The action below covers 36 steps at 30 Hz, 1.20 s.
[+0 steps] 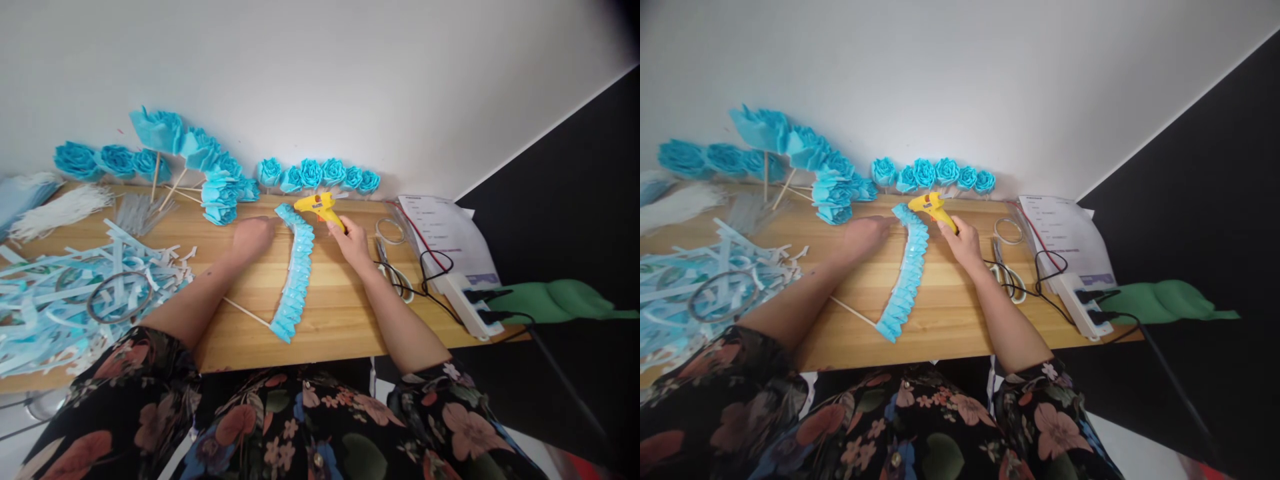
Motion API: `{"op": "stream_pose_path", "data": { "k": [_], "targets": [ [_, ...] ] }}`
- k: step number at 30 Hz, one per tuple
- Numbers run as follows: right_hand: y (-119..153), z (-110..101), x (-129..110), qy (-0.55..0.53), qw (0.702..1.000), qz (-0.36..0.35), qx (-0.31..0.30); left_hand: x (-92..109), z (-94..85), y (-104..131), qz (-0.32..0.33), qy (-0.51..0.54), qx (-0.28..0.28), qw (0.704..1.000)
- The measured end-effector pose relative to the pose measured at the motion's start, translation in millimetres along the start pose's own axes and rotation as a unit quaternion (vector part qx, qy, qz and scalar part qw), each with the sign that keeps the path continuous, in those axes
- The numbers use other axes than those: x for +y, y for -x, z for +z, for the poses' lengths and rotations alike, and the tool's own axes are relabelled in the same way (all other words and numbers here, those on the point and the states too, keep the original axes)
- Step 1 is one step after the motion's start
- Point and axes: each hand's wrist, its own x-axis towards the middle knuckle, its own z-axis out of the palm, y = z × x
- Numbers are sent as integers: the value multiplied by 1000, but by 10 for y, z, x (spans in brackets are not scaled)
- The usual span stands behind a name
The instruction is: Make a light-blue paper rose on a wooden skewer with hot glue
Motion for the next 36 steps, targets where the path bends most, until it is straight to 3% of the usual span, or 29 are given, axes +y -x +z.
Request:
{"op": "stream_pose_path", "data": {
  "k": [7,13,26,36],
  "targets": [
    [-4,34,25,50,997,-26,-45,-13,42,-20,-3,9,12,1000],
    [-2,37,16,58,997,-24,-48,-28,69,-31,-2,-1,14,1000],
    [4,6,-26,-5,1000,-9,0,-30,66,-22,16,-15,12,1000],
    [-12,45,35,61,997,-19,-44,-6,58,-57,-42,33,5,999]
  ]
}}
